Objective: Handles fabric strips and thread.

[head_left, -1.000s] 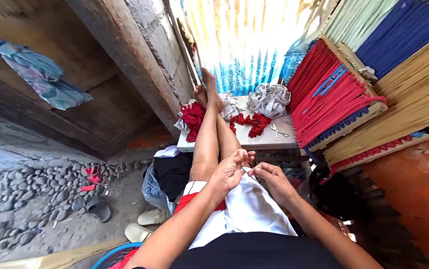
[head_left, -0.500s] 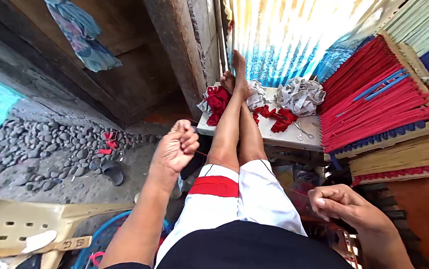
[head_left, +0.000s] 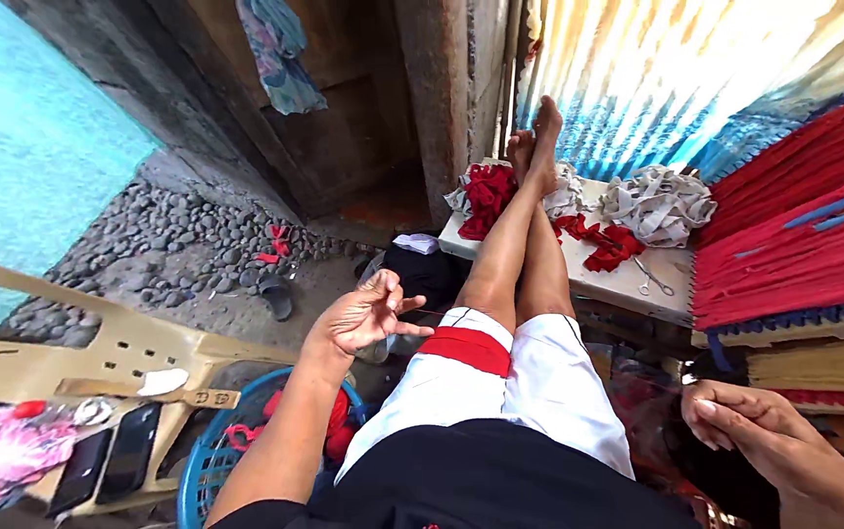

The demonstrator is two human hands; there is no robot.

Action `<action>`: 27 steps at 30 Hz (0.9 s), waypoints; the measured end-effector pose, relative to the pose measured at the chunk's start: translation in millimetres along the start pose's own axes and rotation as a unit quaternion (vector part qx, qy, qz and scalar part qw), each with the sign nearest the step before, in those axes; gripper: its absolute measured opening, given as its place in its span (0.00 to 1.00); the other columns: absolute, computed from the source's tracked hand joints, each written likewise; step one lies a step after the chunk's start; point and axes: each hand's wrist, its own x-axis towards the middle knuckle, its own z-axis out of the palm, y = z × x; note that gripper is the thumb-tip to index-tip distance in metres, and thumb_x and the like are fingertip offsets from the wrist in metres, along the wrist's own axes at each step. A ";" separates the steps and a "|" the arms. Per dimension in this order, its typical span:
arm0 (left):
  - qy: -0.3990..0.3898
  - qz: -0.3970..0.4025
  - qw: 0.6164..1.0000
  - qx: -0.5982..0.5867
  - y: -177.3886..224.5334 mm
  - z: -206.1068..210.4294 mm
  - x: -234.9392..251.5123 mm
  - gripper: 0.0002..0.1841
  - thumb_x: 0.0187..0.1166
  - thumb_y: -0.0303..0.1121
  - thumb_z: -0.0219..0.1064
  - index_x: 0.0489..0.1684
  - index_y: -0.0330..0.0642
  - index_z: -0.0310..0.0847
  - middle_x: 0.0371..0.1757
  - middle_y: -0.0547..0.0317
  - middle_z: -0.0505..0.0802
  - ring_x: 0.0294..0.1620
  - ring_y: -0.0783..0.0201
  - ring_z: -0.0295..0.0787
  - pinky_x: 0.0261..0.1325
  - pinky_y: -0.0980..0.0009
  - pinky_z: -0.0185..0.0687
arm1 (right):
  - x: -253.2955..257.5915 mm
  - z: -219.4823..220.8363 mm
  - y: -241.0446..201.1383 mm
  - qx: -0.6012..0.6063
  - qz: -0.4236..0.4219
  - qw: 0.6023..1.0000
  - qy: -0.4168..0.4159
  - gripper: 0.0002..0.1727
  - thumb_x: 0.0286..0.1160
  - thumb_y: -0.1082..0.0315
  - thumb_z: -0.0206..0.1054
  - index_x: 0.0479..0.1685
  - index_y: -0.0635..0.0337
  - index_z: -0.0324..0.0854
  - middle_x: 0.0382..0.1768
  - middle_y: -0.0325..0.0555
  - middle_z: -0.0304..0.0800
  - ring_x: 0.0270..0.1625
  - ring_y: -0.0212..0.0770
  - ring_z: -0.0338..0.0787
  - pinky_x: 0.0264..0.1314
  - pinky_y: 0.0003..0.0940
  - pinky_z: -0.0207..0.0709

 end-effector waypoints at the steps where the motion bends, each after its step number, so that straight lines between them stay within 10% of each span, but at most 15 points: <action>1: 0.004 -0.004 1.000 -0.008 0.2 -3.4 -1.2 0.17 0.92 0.41 0.54 0.31 0.56 0.85 0.30 0.67 0.89 0.51 0.56 0.94 0.64 0.34 0.84 | -2.9 -3.1 0.8 -0.004 0.000 1.000 0.005 0.15 0.86 0.50 0.63 0.39 0.46 0.89 0.27 0.26 0.85 0.25 0.20 0.80 0.28 0.15 0.74; 8: 0.120 0.040 0.992 0.027 15.8 -18.7 -14.8 0.17 0.93 0.38 0.51 0.30 0.57 0.82 0.18 0.74 0.78 0.25 0.72 0.81 0.53 0.59 0.89 | -24.0 -25.2 -14.3 -0.026 -0.011 1.000 0.005 0.14 0.87 0.52 0.62 0.41 0.45 0.91 0.30 0.25 0.89 0.29 0.21 0.84 0.33 0.16 0.78; 11: 0.176 0.084 0.981 0.013 27.8 -35.5 -24.6 0.19 0.94 0.38 0.46 0.30 0.57 0.80 0.17 0.75 0.76 0.22 0.73 0.77 0.46 0.64 0.89 | 10.7 44.4 -110.7 -0.049 0.112 0.978 0.171 0.12 0.62 0.82 0.59 0.14 0.61 0.76 0.12 0.36 0.78 0.17 0.25 0.77 0.30 0.15 0.73; 14: 0.235 0.112 0.966 0.012 41.0 -61.0 -38.9 0.20 0.95 0.38 0.42 0.31 0.58 0.77 0.17 0.76 0.74 0.21 0.74 0.75 0.43 0.68 0.86 | 34.9 69.0 -165.7 -0.079 0.161 0.972 0.150 0.12 0.52 0.93 0.52 0.12 0.71 0.70 0.10 0.40 0.76 0.17 0.24 0.76 0.32 0.11 0.71; 21: 0.361 0.154 0.919 -0.017 61.2 -112.3 -81.7 0.23 0.95 0.35 0.35 0.31 0.55 0.75 0.14 0.76 0.73 0.16 0.78 0.73 0.32 0.80 0.80 | 43.8 77.3 -192.7 -0.088 0.250 0.950 0.162 0.14 0.60 0.99 0.47 0.16 0.79 0.71 0.15 0.49 0.81 0.22 0.25 0.79 0.39 0.10 0.73; 27: 0.416 0.190 0.888 -0.042 64.1 -140.2 -121.9 0.20 0.94 0.31 0.37 0.32 0.52 0.73 0.14 0.74 0.73 0.14 0.78 0.72 0.25 0.83 0.77 | 64.2 97.5 -210.3 -0.132 0.410 0.896 0.106 0.13 0.75 0.95 0.44 0.33 0.91 0.76 0.36 0.66 0.84 0.46 0.35 0.82 0.57 0.16 0.69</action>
